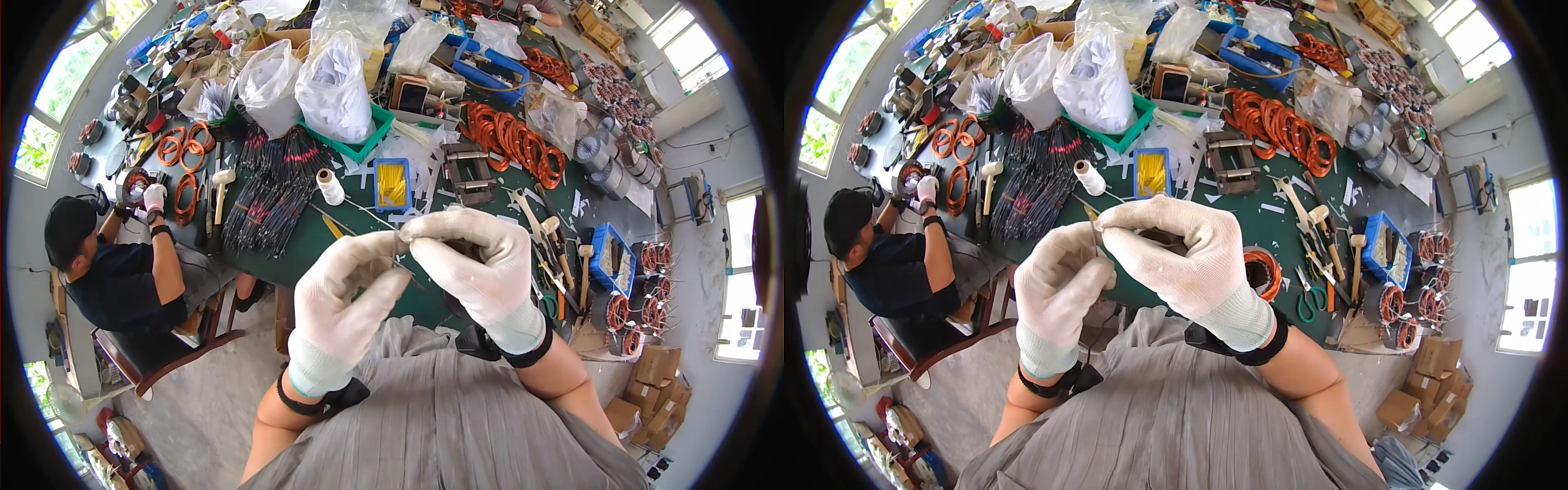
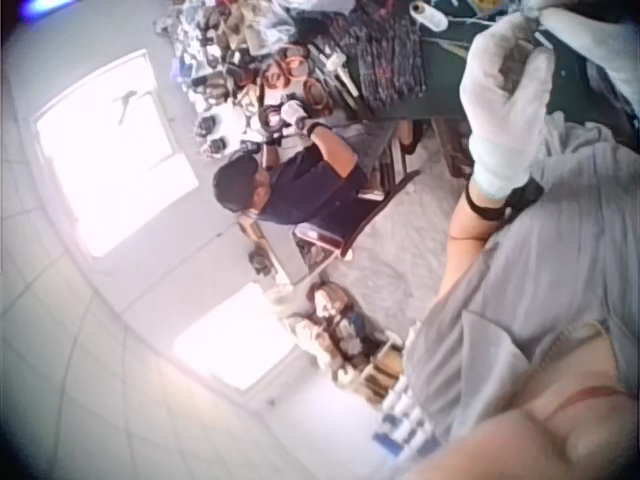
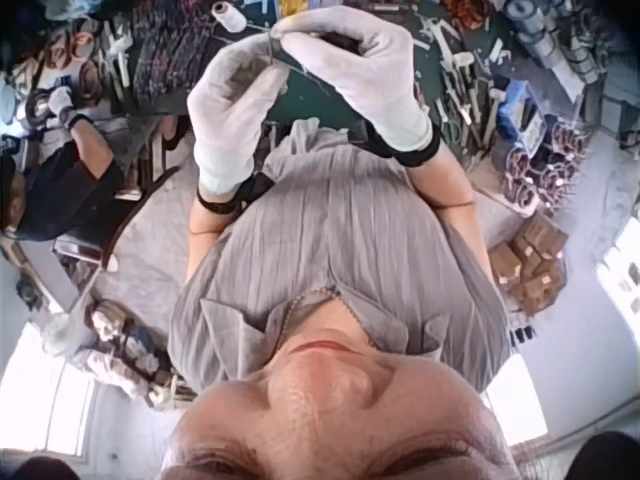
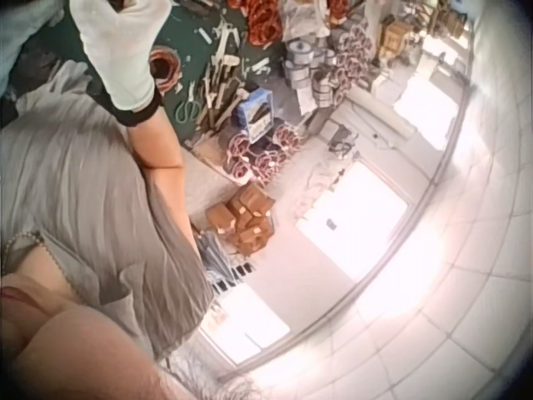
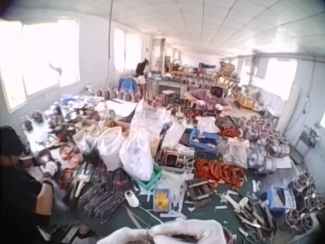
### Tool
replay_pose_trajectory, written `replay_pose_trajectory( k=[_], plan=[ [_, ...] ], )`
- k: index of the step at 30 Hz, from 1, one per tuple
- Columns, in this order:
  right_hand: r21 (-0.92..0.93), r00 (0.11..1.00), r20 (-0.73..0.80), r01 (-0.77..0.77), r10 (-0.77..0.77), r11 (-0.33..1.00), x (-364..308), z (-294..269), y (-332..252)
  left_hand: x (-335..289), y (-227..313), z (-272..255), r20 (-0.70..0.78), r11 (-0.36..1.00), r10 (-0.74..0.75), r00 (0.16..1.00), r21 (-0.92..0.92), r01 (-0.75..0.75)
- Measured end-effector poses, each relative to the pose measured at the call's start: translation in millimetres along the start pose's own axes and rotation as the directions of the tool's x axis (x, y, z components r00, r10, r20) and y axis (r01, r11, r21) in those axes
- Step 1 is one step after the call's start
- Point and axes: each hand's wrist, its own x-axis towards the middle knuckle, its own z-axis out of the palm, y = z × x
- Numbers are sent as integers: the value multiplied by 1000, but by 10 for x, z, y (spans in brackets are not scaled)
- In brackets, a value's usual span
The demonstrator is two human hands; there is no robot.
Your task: Assembling a motor stator by inserting insulation and winding wire.
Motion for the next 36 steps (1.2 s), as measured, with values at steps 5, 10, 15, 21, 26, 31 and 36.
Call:
replay_pose_trajectory(
  k=[5, 10, 15, 21, 26, 31, 36],
  plan=[
    [-45, 995, 22, 95, -94, 995, -42, -17, 9, -64, -47, 22, -18, 986, 103, 994, 135, -100],
    [-105, 983, 45, 179, -175, 978, -56, -51, 47, -61, -98, 23, 19, 928, 260, 965, 272, -256],
    [-125, 962, 63, 272, -266, 954, -61, -87, 94, -64, -125, 52, 17, 918, 288, 958, 279, -281],
    [-10, 986, 47, 159, -159, 987, -74, -74, 92, -51, -183, 62, 16, 881, 359, 933, 324, -345],
    [60, 996, 38, 76, -79, 995, -83, -78, 83, -32, -140, 74, 14, 827, 404, 915, 421, -371],
    [110, 999, 47, 20, -25, 994, -61, -91, 65, -28, -113, 62, 62, 799, 417, 907, 450, -398],
    [155, 999, 36, -31, 26, 987, -48, -74, 89, -33, -162, 48, 52, 853, 365, 929, 382, -357]
  ],
)
